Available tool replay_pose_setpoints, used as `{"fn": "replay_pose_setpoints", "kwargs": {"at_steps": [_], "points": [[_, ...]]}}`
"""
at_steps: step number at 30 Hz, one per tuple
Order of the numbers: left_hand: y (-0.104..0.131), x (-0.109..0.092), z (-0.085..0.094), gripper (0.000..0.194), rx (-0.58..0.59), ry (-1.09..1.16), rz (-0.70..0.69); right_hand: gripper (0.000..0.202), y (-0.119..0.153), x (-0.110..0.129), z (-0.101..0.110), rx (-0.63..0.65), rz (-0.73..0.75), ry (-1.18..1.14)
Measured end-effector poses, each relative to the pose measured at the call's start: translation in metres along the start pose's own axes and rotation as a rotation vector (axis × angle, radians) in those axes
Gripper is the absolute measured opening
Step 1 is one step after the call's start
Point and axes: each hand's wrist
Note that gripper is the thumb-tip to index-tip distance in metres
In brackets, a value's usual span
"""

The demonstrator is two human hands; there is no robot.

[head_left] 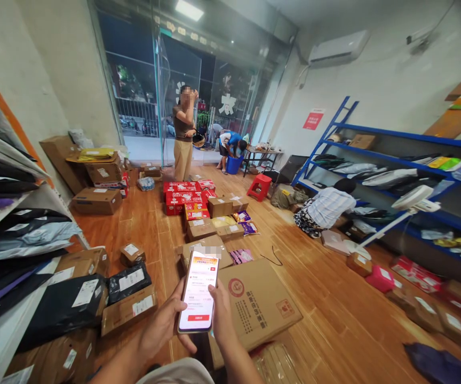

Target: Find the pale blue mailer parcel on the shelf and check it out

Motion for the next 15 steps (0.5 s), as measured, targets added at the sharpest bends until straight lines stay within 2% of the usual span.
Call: {"fn": "replay_pose_setpoints", "kwargs": {"at_steps": [8,15], "points": [[-0.006,0.001,0.006,0.081,-0.023,0.056,0.011,0.043,-0.007,-0.010,-0.002,-0.027,-0.004,0.032],[-0.006,0.000,0.017,0.081,-0.081,0.121,0.019,0.047,-0.013,-0.019,-0.015,-0.014,-0.038,-0.002]]}}
Point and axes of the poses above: each hand's wrist, its own y-axis away from the middle knuckle, its own z-axis out of the back of the hand, x = y × z, and after that the axes turned 15 degrees about -x, right-handed
